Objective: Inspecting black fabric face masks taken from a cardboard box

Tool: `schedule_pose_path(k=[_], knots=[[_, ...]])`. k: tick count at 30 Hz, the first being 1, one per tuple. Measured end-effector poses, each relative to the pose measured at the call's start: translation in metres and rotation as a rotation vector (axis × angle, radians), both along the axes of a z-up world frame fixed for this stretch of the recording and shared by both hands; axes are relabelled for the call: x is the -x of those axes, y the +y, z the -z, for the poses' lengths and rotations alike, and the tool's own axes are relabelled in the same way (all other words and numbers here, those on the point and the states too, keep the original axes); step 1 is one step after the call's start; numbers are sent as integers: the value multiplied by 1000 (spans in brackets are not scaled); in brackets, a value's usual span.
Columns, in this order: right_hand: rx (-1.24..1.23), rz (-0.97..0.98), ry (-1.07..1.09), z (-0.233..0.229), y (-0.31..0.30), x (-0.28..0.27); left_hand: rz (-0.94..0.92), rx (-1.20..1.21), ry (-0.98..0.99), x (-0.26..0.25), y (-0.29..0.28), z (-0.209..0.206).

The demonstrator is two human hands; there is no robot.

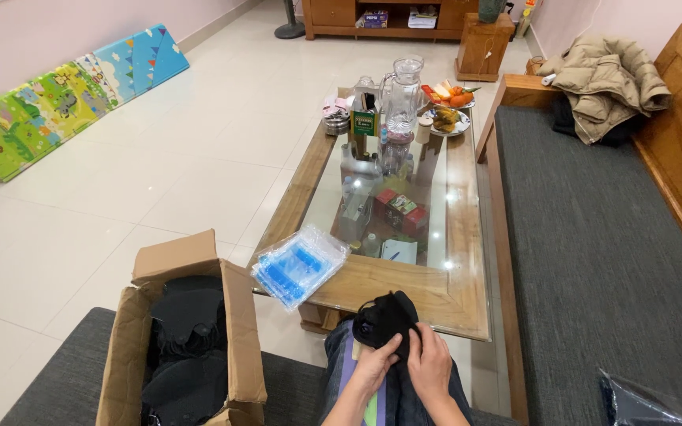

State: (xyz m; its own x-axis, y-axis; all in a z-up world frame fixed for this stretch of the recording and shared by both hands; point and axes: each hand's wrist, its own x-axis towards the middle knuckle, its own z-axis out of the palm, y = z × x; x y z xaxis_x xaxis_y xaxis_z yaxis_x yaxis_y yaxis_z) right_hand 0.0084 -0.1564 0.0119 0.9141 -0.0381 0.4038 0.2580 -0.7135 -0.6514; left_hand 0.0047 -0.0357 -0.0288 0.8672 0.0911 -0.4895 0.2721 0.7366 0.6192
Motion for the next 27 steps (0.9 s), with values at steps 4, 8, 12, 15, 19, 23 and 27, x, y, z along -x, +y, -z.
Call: schedule_pose_path(k=[4, 8, 12, 15, 19, 23, 27], knots=[[-291, 73, 292, -14, -1, -8, -17, 44, -44, -4, -2, 16], [-764, 56, 308, 7, -11, -44, -62, 78, -43, -5, 1, 7], [-1004, 46, 338, 12, -21, -63, -191, 209, -11, 3, 10, -16], [-955, 157, 453, 28, -31, -75, -266, 305, -44, 5, 13, -25], [-343, 340, 538, 21, -40, -79, -260, 228, -52, -1, 9, 1], [-76, 334, 600, 2, -42, -77, -251, 210, 17, 5, 6, -32], [91, 303, 604, -28, -37, -62, -184, 184, 4, 6, 6, -25]])
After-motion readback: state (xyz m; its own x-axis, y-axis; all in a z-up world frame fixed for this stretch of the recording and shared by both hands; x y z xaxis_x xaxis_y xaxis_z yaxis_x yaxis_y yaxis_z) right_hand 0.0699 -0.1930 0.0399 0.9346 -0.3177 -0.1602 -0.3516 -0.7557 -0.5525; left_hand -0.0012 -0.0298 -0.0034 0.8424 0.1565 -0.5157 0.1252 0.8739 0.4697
